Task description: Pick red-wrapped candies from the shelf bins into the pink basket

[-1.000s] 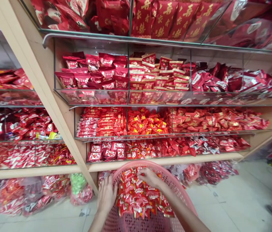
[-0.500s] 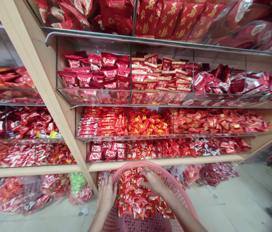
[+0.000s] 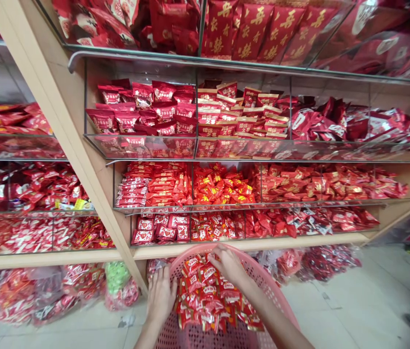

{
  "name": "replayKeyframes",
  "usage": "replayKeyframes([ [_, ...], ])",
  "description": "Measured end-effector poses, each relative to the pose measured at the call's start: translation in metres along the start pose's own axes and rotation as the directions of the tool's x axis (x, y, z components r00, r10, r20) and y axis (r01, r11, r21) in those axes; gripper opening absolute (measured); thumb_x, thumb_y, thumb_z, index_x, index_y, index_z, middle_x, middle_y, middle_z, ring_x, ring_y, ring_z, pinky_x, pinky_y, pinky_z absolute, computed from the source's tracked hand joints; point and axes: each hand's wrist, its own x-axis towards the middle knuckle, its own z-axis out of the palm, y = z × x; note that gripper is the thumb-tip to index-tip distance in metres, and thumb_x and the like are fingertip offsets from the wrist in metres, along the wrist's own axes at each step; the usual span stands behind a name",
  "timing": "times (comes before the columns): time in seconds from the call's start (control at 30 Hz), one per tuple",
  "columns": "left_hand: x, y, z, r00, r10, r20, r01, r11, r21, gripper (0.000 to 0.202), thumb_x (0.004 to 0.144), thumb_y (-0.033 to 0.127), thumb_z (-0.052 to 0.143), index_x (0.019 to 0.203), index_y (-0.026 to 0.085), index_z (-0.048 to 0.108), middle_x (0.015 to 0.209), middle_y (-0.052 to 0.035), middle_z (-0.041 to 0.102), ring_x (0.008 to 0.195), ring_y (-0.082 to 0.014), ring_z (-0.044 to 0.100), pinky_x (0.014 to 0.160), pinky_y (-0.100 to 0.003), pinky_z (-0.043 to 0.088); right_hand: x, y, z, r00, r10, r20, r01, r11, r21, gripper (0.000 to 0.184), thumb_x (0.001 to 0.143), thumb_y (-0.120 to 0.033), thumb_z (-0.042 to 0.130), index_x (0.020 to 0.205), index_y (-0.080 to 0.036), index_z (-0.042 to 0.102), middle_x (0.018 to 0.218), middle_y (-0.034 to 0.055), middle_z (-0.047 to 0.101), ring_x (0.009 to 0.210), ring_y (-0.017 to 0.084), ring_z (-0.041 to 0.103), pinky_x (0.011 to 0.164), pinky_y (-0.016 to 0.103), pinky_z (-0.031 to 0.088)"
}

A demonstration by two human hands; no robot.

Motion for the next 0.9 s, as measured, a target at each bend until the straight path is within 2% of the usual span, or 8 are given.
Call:
replayKeyframes([
  [0.07,0.0,0.0,0.0,1.0,0.005,0.002,-0.005,1.0,-0.006,0.039,0.086,0.026,0.036,0.122,0.015,0.048,0.114,-0.0108,0.059,0.111,-0.0238,0.051,0.097,-0.04,0.036,0.013,-0.004,-0.008,0.996,0.009,-0.093,-0.011,1.0,-0.013,0.024,0.088,-0.031,0.043,0.09,-0.019,0.063,0.098,0.0081,0.062,0.091,0.019,0.058,0.079,0.026,0.04],
  [0.13,0.0,0.0,0.0,1.0,0.001,0.008,-0.001,1.0,-0.006,0.039,0.086,0.025,0.036,0.122,0.014,0.048,0.115,-0.0115,0.059,0.111,-0.0241,0.051,0.097,-0.04,0.036,0.028,-0.006,-0.013,0.99,0.069,-0.126,-0.076,0.996,-0.056,0.025,0.089,-0.028,0.041,0.087,-0.019,0.064,0.096,0.0079,0.063,0.091,0.017,0.058,0.08,0.025,0.04],
  [0.27,0.0,0.0,-0.001,1.0,-0.006,0.017,0.006,1.0,0.006,0.04,0.086,0.025,0.035,0.122,0.014,0.048,0.115,-0.0124,0.058,0.112,-0.0254,0.05,0.097,-0.041,0.036,0.06,-0.007,-0.009,0.963,0.262,-0.066,-0.269,0.951,-0.149,0.026,0.086,-0.031,0.046,0.08,-0.018,0.067,0.095,0.0126,0.066,0.09,0.022,0.061,0.075,0.029,0.041],
  [0.37,0.0,-0.001,0.001,1.0,0.008,0.011,-0.008,1.0,0.008,0.039,0.086,0.025,0.036,0.121,0.014,0.048,0.113,-0.0115,0.059,0.111,-0.0242,0.051,0.097,-0.04,0.036,0.078,-0.006,0.001,0.938,0.343,-0.042,-0.345,0.925,-0.161,0.027,0.081,-0.039,0.053,0.077,-0.017,0.068,0.09,0.0154,0.068,0.092,0.027,0.061,0.073,0.034,0.042],
  [0.5,0.0,-0.002,0.003,1.0,0.008,-0.012,-0.007,1.0,0.024,0.038,0.086,0.024,0.037,0.12,0.014,0.048,0.114,-0.011,0.059,0.111,-0.0236,0.051,0.098,-0.041,0.036,0.091,-0.006,0.011,0.909,0.416,-0.036,-0.416,0.895,-0.159,0.026,0.077,-0.042,0.059,0.078,-0.019,0.068,0.091,0.0137,0.069,0.095,0.027,0.061,0.076,0.035,0.042],
  [0.73,0.0,-0.003,0.007,0.999,0.014,-0.033,-0.014,1.0,0.022,0.038,0.086,0.023,0.038,0.121,0.013,0.048,0.113,-0.011,0.06,0.109,-0.023,0.053,0.097,-0.04,0.037,0.095,-0.006,0.021,0.881,0.468,-0.066,-0.473,0.875,-0.101,0.013,0.072,-0.033,0.065,0.072,-0.02,0.067,0.087,0.0095,0.07,0.093,0.024,0.062,0.077,0.032,0.042],
  [0.83,0.0,-0.005,0.008,0.999,0.019,-0.046,-0.017,0.999,0.03,0.038,0.086,0.023,0.037,0.121,0.014,0.048,0.113,-0.0109,0.06,0.109,-0.0225,0.053,0.096,-0.039,0.038,0.092,-0.003,0.019,0.896,0.431,-0.103,-0.436,0.899,-0.035,0.009,0.075,-0.026,0.059,0.072,-0.019,0.065,0.085,0.0086,0.07,0.086,0.022,0.064,0.071,0.029,0.042],
  [0.9,0.0,-0.005,0.009,0.999,0.024,-0.045,-0.022,0.999,0.032,0.038,0.086,0.024,0.037,0.121,0.015,0.048,0.114,-0.0107,0.06,0.109,-0.0223,0.053,0.096,-0.039,0.038,0.088,0.001,0.012,0.92,0.367,-0.136,-0.368,0.93,0.018,0.011,0.078,-0.022,0.055,0.073,-0.019,0.064,0.085,0.0069,0.069,0.08,0.018,0.063,0.067,0.025,0.041],
])
